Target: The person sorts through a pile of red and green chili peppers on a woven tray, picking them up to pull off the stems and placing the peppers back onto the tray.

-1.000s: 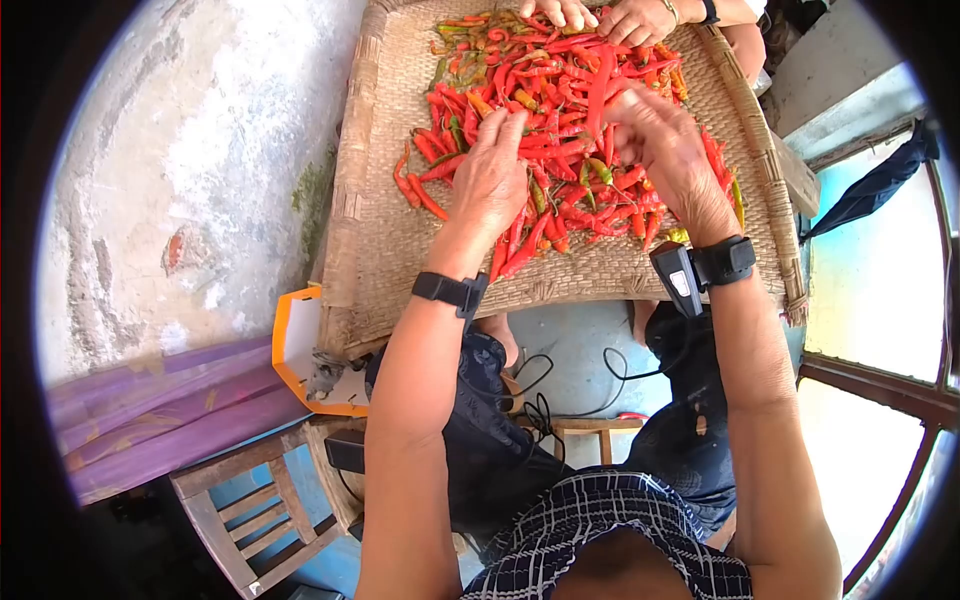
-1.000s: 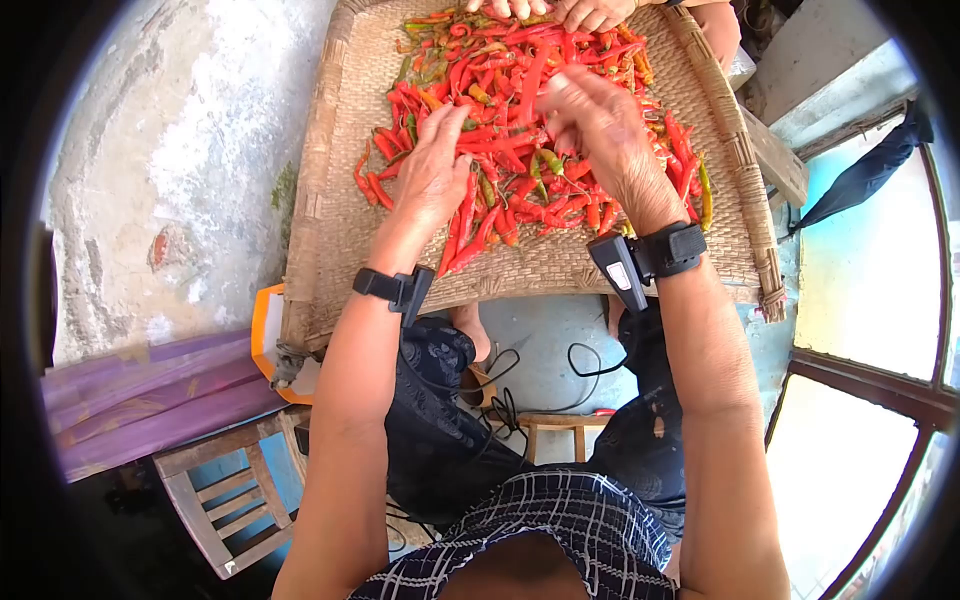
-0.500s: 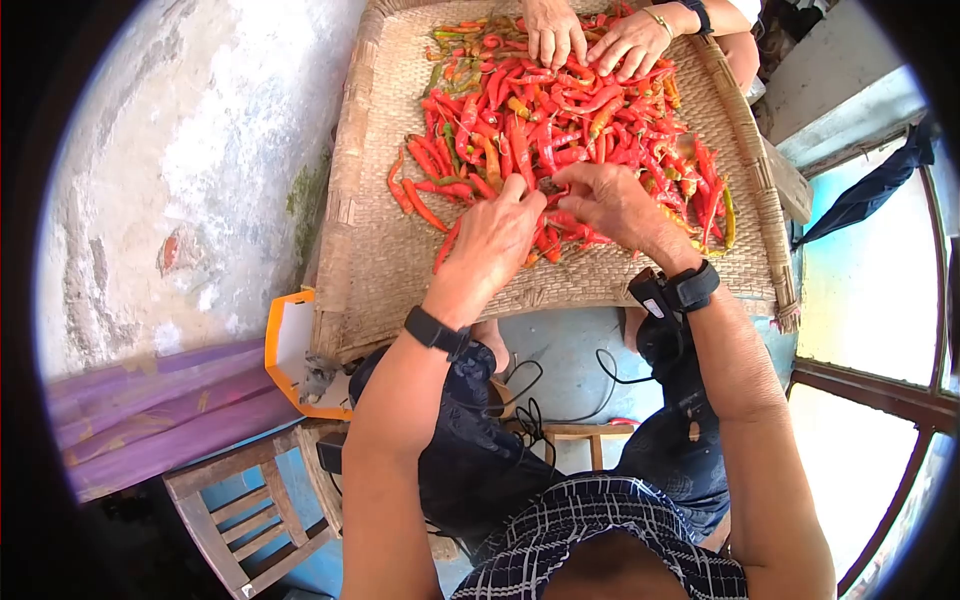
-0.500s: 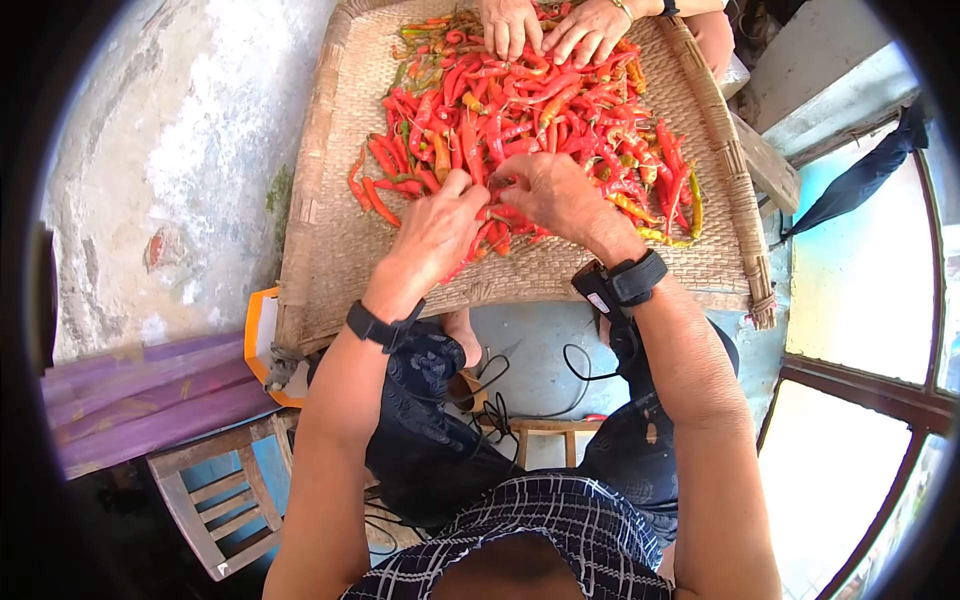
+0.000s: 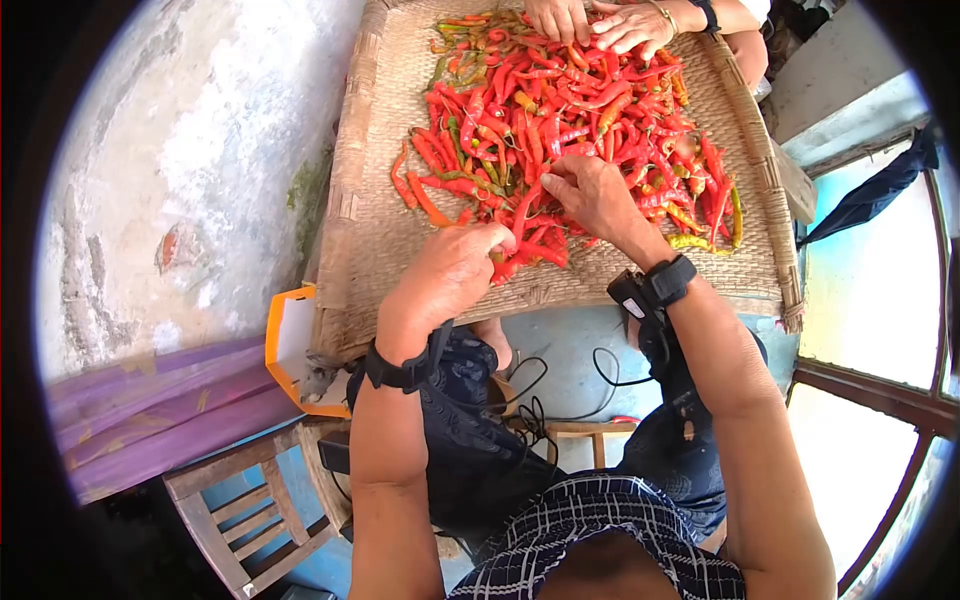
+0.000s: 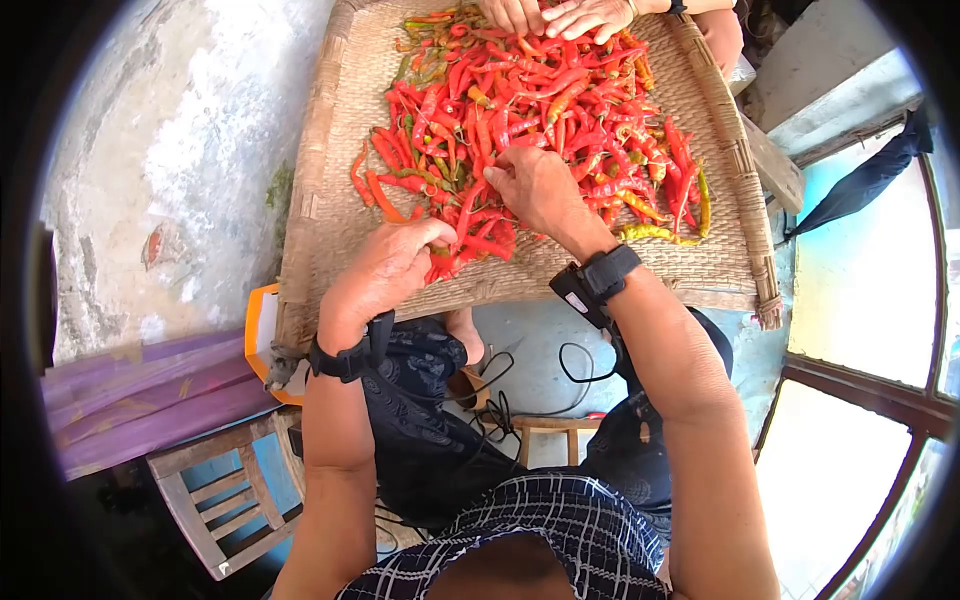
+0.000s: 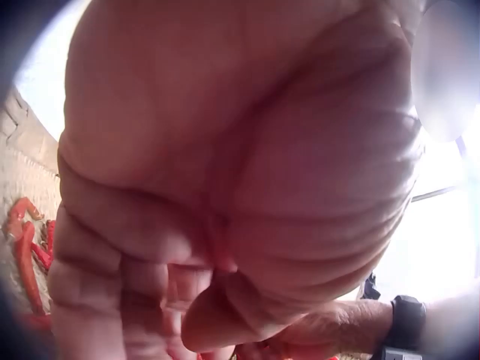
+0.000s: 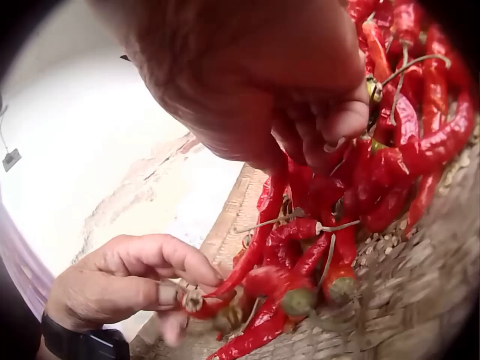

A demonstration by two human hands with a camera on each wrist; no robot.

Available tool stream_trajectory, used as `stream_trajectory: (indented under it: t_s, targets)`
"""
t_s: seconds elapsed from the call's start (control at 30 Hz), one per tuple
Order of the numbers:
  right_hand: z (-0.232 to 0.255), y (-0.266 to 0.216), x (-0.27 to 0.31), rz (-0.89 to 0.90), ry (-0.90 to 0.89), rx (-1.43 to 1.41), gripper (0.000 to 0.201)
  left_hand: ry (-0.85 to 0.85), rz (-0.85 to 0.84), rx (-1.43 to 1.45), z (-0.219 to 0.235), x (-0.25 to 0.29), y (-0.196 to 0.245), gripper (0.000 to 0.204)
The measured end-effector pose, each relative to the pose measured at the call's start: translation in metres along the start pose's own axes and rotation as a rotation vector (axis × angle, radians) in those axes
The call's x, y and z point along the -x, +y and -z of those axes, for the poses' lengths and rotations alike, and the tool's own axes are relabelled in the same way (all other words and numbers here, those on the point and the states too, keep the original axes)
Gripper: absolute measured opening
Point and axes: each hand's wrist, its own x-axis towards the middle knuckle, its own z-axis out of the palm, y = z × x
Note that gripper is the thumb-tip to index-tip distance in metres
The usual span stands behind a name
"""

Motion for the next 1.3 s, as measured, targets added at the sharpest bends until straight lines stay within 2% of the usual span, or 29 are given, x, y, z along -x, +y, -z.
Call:
stream_trajectory:
  t_s: [0.03,0.1,0.17,0.23,0.3,0.37,0.43,0.47,0.53,0.6,0.63,0.7,0.73,0.77,0.83,0.87,0.9,0.97,1.0,1.03,1.1,1.13,1.17,1.23,1.3]
  targets:
    - [-0.001,-0.001,-0.003,0.003,-0.001,-0.005,0.027,0.000,0.004,-0.004,0.001,0.000,-0.002,0.023]
    - [-0.003,-0.005,-0.008,-0.136,-0.113,0.178,0.032,0.089,0.178,0.142,0.005,-0.004,-0.007,0.019]
    - [-0.010,0.002,-0.011,-0.150,-0.117,0.196,0.036,0.135,0.210,0.039,0.009,-0.012,-0.011,0.021]
    - [-0.012,0.003,-0.014,-0.104,-0.104,0.167,0.035,0.357,0.173,-0.156,0.001,-0.022,-0.025,0.026]
    - [-0.008,-0.003,-0.013,-0.097,-0.104,0.100,0.031,0.370,0.167,-0.258,-0.004,-0.033,-0.029,0.033]
    - [-0.004,-0.010,-0.014,-0.087,-0.109,0.037,0.026,0.273,0.135,-0.322,-0.011,-0.041,-0.037,0.037]
    - [-0.003,-0.011,-0.013,-0.099,-0.063,-0.416,0.014,0.225,0.151,-0.368,-0.019,-0.044,-0.044,0.035]
    - [-0.005,-0.007,-0.015,0.012,-0.007,-0.484,0.008,0.212,0.150,-0.397,-0.021,-0.045,-0.048,0.033]
    - [0.009,-0.014,-0.016,-0.050,-0.028,-0.545,0.009,0.198,0.150,-0.427,-0.018,-0.044,-0.047,0.030]
    - [0.027,-0.030,-0.016,-0.152,-0.056,-0.582,0.012,0.230,0.158,-0.329,-0.006,-0.041,-0.042,0.023]
    - [0.031,-0.032,-0.016,-0.151,-0.055,-0.581,0.012,0.231,0.157,-0.329,0.000,-0.039,-0.039,0.023]
    - [0.038,-0.034,-0.013,-0.142,-0.127,-0.526,0.014,0.321,0.130,-0.155,0.008,-0.036,-0.036,0.018]
    - [0.042,-0.034,-0.011,-0.216,-0.206,-0.465,0.015,0.346,0.187,-0.056,0.010,-0.035,-0.037,0.017]
    - [0.044,-0.031,-0.010,-0.217,-0.206,-0.466,0.015,0.344,0.187,-0.056,0.013,-0.035,-0.036,0.017]
    - [0.048,-0.025,-0.011,-0.261,-0.330,-0.403,0.014,0.410,0.294,0.077,0.019,-0.034,-0.034,0.020]
    - [0.053,-0.023,-0.013,-0.277,-0.362,-0.383,0.014,0.461,0.212,0.070,0.016,-0.035,-0.043,0.022]
    - [0.055,-0.019,-0.016,-0.276,-0.362,-0.383,0.014,0.462,0.212,0.070,0.017,-0.036,-0.044,0.022]
    - [0.056,-0.007,-0.022,-0.241,0.034,-0.782,0.017,0.499,0.252,0.365,0.016,-0.040,-0.044,0.023]
    - [0.058,-0.004,-0.027,-0.249,0.184,-0.952,0.020,0.500,0.253,0.366,0.016,-0.041,-0.043,0.023]
    - [0.056,-0.001,-0.026,-0.250,0.183,-0.952,0.020,0.537,0.225,0.409,0.016,-0.042,-0.042,0.022]
    - [0.053,0.002,-0.024,-0.382,0.314,-0.902,0.020,0.571,0.197,0.451,0.018,-0.043,-0.036,0.022]
    - [0.049,-0.012,-0.019,-0.397,0.265,-0.785,0.024,0.565,0.198,0.571,0.018,-0.044,-0.030,0.021]
    - [0.041,-0.018,-0.016,-0.399,0.267,-0.785,0.024,0.556,0.200,0.691,0.018,-0.045,-0.025,0.020]
    - [0.023,-0.024,-0.011,-0.085,-0.039,-0.627,0.029,0.552,0.165,0.729,0.013,-0.050,-0.019,0.021]
    - [0.006,-0.027,-0.007,0.014,-0.154,-0.512,0.031,0.548,0.132,0.766,0.008,-0.051,-0.017,0.021]
